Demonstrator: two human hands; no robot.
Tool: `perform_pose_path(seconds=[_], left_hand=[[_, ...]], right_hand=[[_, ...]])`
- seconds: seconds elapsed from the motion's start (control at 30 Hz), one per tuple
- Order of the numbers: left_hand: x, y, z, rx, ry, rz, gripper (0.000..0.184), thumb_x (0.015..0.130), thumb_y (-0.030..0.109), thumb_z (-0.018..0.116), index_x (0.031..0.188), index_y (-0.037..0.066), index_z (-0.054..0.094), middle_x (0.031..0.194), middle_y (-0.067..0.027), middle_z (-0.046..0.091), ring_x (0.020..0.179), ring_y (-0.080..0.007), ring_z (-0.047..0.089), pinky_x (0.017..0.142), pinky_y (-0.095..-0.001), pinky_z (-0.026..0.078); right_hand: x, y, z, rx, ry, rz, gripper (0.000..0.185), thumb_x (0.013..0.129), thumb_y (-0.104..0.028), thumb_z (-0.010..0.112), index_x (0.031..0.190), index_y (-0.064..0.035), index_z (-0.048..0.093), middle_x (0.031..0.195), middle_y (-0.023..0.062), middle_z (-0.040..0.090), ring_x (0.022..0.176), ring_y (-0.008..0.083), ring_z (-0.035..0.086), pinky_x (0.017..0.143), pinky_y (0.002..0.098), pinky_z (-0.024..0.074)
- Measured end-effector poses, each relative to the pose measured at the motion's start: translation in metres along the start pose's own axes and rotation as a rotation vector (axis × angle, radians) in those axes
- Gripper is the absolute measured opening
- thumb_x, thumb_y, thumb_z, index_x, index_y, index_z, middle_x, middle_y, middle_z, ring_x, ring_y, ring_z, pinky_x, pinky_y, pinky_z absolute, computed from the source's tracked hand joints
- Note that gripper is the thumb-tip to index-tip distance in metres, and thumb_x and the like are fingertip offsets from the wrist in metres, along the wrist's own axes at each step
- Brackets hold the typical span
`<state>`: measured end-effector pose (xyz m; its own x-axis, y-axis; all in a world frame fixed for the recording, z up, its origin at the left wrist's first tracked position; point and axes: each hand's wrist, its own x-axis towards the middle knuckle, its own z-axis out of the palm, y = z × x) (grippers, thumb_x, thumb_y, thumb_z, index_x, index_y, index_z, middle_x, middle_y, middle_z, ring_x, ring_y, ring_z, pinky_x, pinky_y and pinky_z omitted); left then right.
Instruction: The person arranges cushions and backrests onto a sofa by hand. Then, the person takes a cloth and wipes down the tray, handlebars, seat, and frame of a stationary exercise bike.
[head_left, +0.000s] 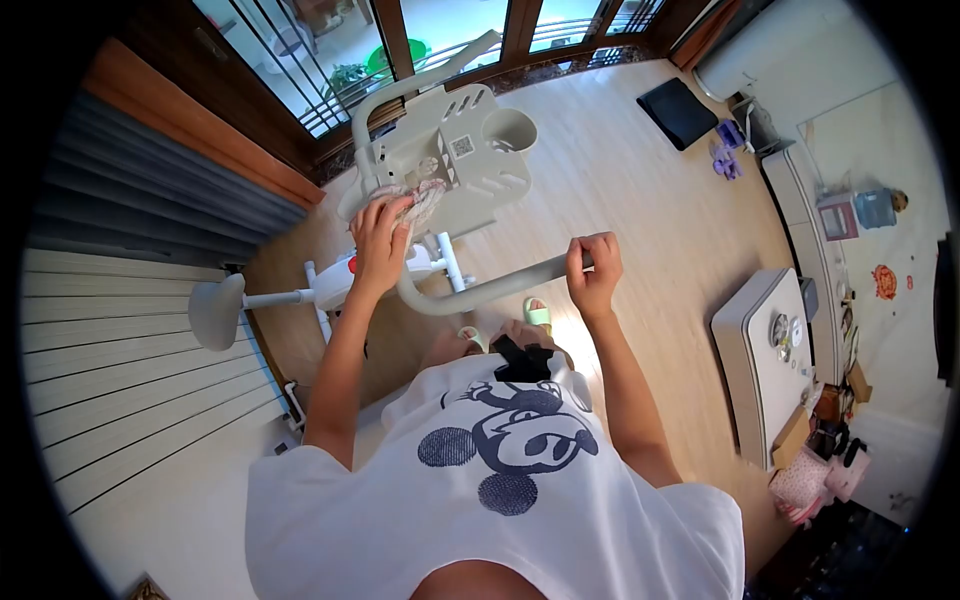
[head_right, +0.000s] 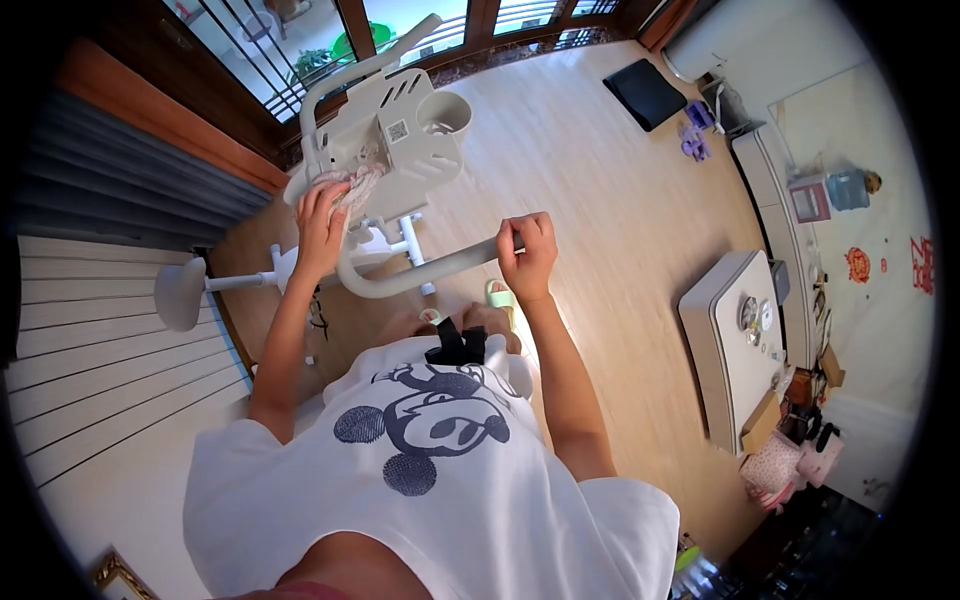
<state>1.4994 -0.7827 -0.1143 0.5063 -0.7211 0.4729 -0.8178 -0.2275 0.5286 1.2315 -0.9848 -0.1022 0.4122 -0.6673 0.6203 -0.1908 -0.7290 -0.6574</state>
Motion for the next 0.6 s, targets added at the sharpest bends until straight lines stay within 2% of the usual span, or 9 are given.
perform_pose_path(seconds=[0.1,0.2,0.3,0.33,0.43,0.53,0.6], left_hand=[[-0.003,0.006,0.008,0.078,0.045,-0.078,0.035,0.084,0.013,0.061,0.119,0.015,0.062,0.116,-0.0123,0.056,0.110,-0.0344,0.051,0.095,-0.0463,0.041],[0.009,0.014,0.018,0.155,0.066,-0.247,0.028,0.084,0.017,0.060,0.111,0.010,0.062,0.111,-0.0151,0.059,0.105,-0.0376,0.056,0.090,-0.0468,0.045],[0.031,0.016,0.028,0.177,0.106,-0.439,0.026,0.084,0.018,0.059,0.109,0.011,0.062,0.105,-0.0172,0.059,0.091,-0.0386,0.059,0.083,-0.0466,0.049],[0.033,0.003,0.034,0.164,0.166,-0.419,0.029,0.085,0.015,0.058,0.113,0.009,0.061,0.105,-0.0179,0.061,0.088,-0.0386,0.061,0.083,-0.0453,0.049],[0.024,-0.018,0.025,-0.268,0.325,-0.625,0.033,0.086,0.014,0.058,0.117,0.006,0.060,0.111,-0.0174,0.061,0.096,-0.0372,0.060,0.087,-0.0439,0.048],[0.004,0.040,0.014,-0.225,0.605,-0.359,0.032,0.086,0.010,0.057,0.118,0.002,0.061,0.116,-0.0152,0.061,0.104,-0.0337,0.058,0.091,-0.0413,0.045],[-0.011,0.069,0.029,-0.032,0.348,-0.146,0.028,0.087,0.005,0.055,0.115,0.004,0.063,0.115,-0.0140,0.060,0.106,-0.0324,0.057,0.095,-0.0414,0.044]], right_hand=[[0.001,0.001,0.001,-0.007,-0.008,-0.027,0.006,0.081,0.000,0.067,0.080,-0.0036,0.062,0.077,0.0110,0.055,0.065,0.0238,0.057,0.057,0.0331,0.0465],[-0.001,-0.002,0.000,0.017,-0.004,0.003,0.006,0.082,-0.001,0.067,0.080,-0.0035,0.062,0.077,0.0108,0.056,0.064,0.0235,0.057,0.058,0.0331,0.0466],[0.000,-0.003,0.000,-0.001,0.008,-0.018,0.007,0.082,-0.001,0.068,0.079,-0.0037,0.062,0.077,0.0103,0.055,0.064,0.0230,0.057,0.057,0.0323,0.0465],[-0.001,-0.003,-0.001,0.002,0.009,-0.008,0.007,0.082,-0.001,0.068,0.079,-0.0038,0.062,0.077,0.0101,0.055,0.064,0.0226,0.057,0.056,0.0320,0.0464],[-0.001,-0.004,-0.001,0.006,0.015,0.013,0.007,0.081,-0.001,0.069,0.079,-0.0042,0.063,0.077,0.0093,0.055,0.062,0.0214,0.057,0.056,0.0314,0.0461],[-0.002,-0.006,-0.002,0.037,0.019,0.045,0.008,0.082,-0.002,0.070,0.079,-0.0046,0.063,0.076,0.0085,0.055,0.060,0.0199,0.057,0.054,0.0310,0.0454],[-0.003,-0.006,-0.001,0.051,0.025,0.074,0.008,0.082,-0.002,0.070,0.079,-0.0046,0.063,0.076,0.0084,0.055,0.060,0.0197,0.057,0.054,0.0308,0.0450]])
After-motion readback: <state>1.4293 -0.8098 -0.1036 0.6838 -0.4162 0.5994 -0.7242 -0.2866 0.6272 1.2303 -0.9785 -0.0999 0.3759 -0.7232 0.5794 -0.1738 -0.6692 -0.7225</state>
